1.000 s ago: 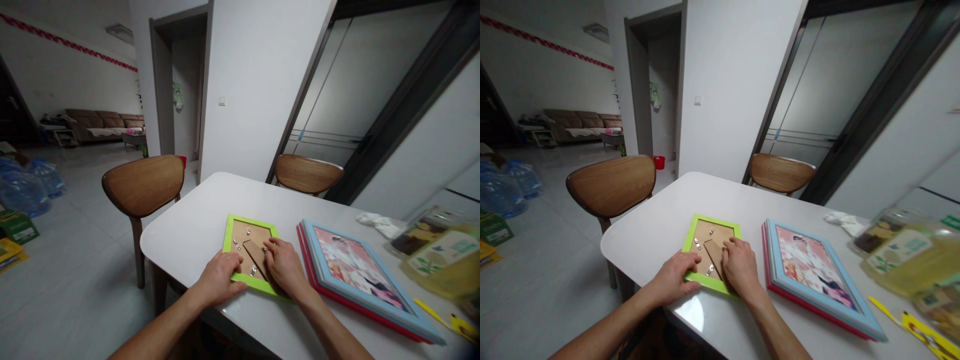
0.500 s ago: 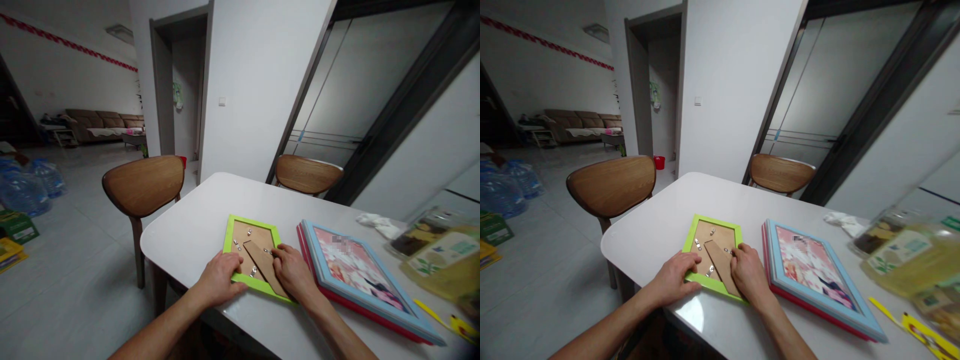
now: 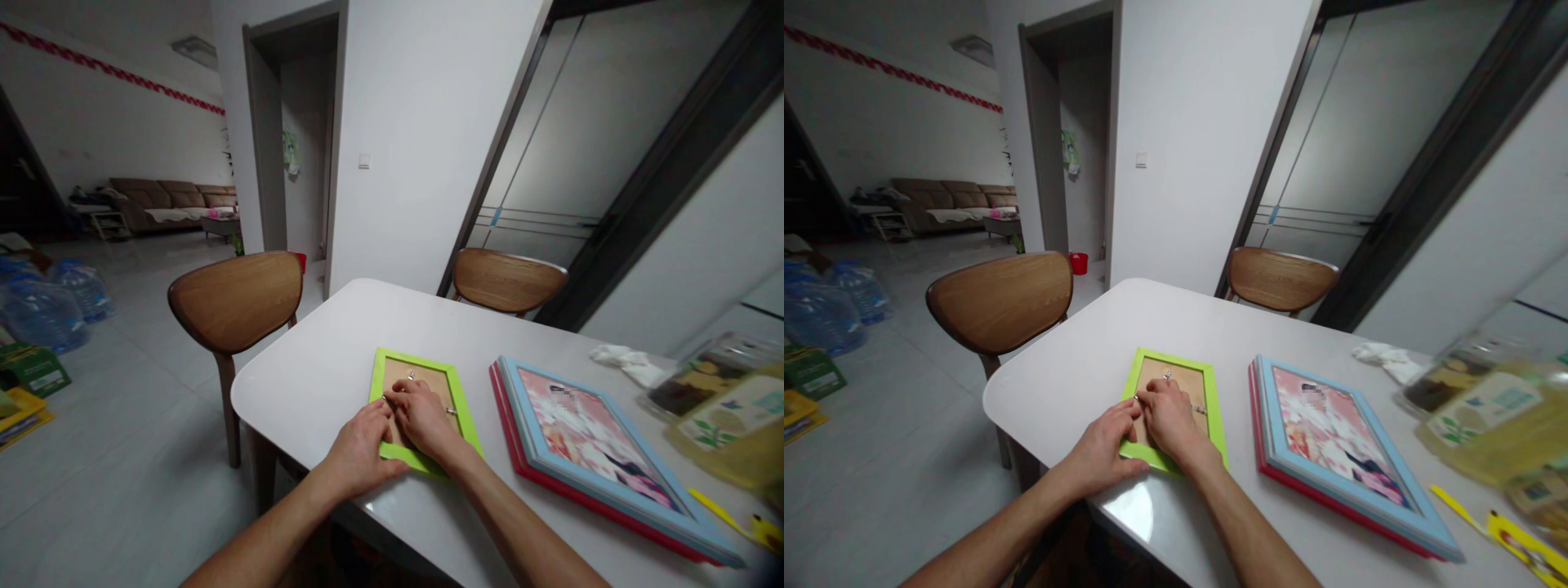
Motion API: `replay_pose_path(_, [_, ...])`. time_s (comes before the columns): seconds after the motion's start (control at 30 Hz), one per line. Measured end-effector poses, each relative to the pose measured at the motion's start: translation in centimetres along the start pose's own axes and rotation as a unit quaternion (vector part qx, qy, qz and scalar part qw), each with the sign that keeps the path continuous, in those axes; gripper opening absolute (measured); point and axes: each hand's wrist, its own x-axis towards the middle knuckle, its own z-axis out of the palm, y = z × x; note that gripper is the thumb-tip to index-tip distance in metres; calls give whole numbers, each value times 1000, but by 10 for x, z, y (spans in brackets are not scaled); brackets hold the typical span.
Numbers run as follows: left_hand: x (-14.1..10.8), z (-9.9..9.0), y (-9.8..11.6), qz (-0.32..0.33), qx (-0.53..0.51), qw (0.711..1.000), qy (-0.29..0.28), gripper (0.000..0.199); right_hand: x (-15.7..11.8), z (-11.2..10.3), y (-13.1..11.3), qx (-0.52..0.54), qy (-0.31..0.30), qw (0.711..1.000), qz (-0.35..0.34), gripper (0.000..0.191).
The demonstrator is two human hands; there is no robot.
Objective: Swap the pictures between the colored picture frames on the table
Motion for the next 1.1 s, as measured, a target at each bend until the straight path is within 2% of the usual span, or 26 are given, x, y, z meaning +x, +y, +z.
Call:
replay_pose_path(0.17, [0,0,0,-3,1,1000,1,25,-2,5,6,36,22,999,6,26])
replay_pose_path(0.37, [-1,3,-5,-5,-9,1000,1,28,10,8,40,58,88,985,139,33])
replay_pose_path(0.47, [-2,3,-5,-3,-7,1000,13,29,18,9,52,55,69,983,159,28])
replay_pose_path(0.6, [-2,3,-4,-6,-5,1000,18,29,32,12,53,49,39,982,180,24])
replay_pose_path(0.9, [0,2,-3,-13,0,1000,4,28,66,20,62,25,1,937,349,24])
replay_pose_path(1.0, [-1,2,-4,-15,2,1000,7,28,70,23,62,18,7,931,364,24])
replay_pose_path(1.1, [-1,3,-5,-15,3,1000,8,29,67,18,61,19,17,937,347,28])
